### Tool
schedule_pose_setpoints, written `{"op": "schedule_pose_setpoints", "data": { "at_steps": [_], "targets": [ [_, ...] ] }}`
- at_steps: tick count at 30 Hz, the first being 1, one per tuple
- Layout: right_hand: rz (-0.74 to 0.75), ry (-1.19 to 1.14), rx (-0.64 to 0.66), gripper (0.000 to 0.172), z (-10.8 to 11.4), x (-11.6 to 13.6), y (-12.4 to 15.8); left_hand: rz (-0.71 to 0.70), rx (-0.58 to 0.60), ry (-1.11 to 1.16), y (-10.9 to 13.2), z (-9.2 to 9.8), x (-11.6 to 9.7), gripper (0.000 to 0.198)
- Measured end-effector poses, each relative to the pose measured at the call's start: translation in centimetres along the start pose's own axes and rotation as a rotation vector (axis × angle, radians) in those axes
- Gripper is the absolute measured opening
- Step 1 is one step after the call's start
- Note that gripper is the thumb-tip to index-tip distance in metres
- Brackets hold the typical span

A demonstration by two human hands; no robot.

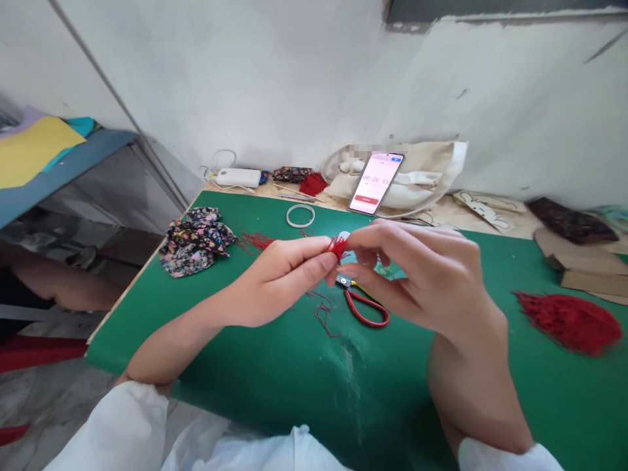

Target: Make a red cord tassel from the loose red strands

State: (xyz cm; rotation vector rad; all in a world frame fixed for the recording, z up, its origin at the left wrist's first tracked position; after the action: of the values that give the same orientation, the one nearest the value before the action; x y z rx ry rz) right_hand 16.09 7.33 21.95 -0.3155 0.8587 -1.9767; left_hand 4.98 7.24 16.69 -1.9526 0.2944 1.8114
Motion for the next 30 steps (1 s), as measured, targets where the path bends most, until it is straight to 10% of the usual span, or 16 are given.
{"op": "schedule_pose_setpoints", "data": {
  "at_steps": [30],
  "targets": [
    [0.055, 0.084, -0.238, 0.014, 0.5, 1.4, 0.3, -0.075, 0.031, 0.024, -0.1, -0.3, -0.6, 0.030]
  ]
}}
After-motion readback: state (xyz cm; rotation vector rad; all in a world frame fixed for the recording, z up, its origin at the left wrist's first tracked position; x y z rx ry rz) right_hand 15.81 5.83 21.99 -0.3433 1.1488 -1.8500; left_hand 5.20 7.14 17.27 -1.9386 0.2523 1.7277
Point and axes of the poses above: each hand's wrist, its own y-axis away from the middle knuckle, its own z-axis out of the back of the hand, x = y × z, the point moved 8 cm from there along -y, towards the middle knuckle, and after that the axes turned 14 degrees about y, right-handed, at the moved point
